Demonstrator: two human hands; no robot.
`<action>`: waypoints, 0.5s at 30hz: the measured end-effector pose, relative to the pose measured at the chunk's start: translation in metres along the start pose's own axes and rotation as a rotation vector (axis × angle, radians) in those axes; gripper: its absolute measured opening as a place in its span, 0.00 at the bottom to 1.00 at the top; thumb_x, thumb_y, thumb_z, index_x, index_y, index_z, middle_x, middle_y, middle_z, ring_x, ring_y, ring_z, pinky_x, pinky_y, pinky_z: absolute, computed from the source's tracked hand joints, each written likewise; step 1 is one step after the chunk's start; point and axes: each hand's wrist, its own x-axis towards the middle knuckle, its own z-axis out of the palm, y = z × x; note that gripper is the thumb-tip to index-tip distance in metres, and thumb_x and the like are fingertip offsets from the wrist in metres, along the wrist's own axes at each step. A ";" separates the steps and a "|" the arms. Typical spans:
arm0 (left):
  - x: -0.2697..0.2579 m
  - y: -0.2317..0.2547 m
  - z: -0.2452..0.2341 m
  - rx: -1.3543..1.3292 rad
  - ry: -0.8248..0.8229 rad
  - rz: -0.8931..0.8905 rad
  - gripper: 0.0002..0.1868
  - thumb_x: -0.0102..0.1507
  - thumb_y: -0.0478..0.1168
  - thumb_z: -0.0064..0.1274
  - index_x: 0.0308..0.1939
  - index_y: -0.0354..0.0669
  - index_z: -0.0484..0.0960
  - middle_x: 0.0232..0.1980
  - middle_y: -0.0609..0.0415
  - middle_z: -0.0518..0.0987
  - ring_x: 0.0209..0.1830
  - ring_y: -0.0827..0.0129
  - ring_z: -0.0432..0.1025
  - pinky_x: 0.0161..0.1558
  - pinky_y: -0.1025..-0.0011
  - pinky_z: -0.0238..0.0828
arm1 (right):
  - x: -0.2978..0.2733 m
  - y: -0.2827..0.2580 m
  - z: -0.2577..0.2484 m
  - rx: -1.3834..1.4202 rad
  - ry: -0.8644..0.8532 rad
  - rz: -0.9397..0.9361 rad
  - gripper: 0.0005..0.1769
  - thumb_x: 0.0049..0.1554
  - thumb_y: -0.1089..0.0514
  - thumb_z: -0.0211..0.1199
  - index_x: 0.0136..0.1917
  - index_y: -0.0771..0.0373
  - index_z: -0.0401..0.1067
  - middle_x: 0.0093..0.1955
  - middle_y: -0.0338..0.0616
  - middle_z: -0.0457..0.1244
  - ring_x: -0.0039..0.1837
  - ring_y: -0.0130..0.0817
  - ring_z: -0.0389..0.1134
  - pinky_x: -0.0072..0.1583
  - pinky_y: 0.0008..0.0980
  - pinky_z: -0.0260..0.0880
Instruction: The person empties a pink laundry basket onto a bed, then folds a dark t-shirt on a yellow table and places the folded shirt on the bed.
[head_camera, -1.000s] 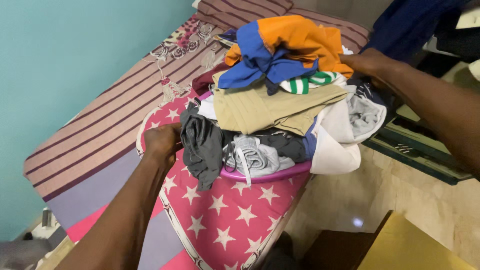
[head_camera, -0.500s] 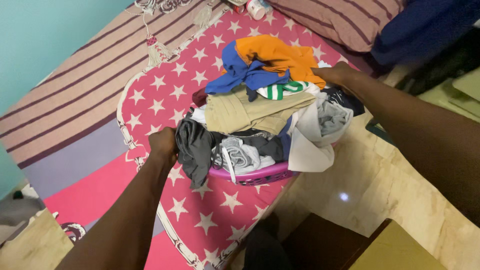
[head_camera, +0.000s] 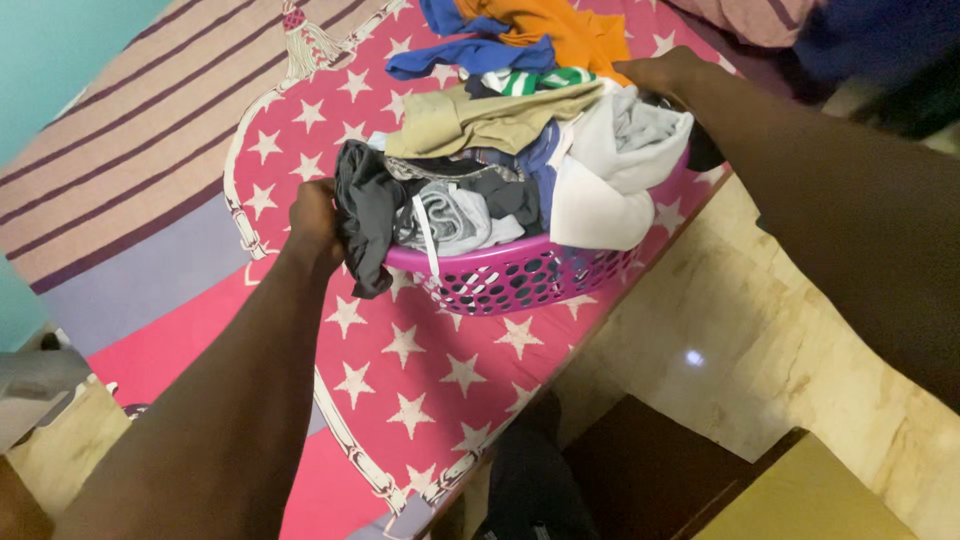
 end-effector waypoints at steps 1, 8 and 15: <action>0.002 0.004 0.001 0.028 -0.032 -0.004 0.18 0.61 0.38 0.44 0.50 0.27 0.75 0.44 0.39 0.76 0.37 0.56 0.77 0.40 0.56 0.81 | 0.008 -0.002 0.000 -0.011 0.008 -0.016 0.42 0.55 0.25 0.66 0.51 0.71 0.76 0.51 0.53 0.69 0.45 0.38 0.68 0.47 0.39 0.69; 0.003 0.011 0.017 0.467 -0.089 0.400 0.23 0.64 0.44 0.58 0.53 0.26 0.82 0.51 0.38 0.81 0.45 0.59 0.76 0.48 0.62 0.76 | 0.030 -0.006 0.001 0.327 -0.124 -0.071 0.31 0.52 0.34 0.67 0.52 0.63 0.74 0.52 0.46 0.70 0.45 0.33 0.72 0.47 0.37 0.75; -0.080 -0.016 0.072 1.156 -0.187 1.329 0.34 0.65 0.51 0.66 0.65 0.30 0.72 0.71 0.32 0.69 0.75 0.42 0.62 0.75 0.48 0.59 | -0.018 -0.035 -0.016 -0.115 -0.017 -0.160 0.24 0.53 0.48 0.66 0.57 0.66 0.76 0.53 0.55 0.69 0.49 0.45 0.71 0.50 0.45 0.72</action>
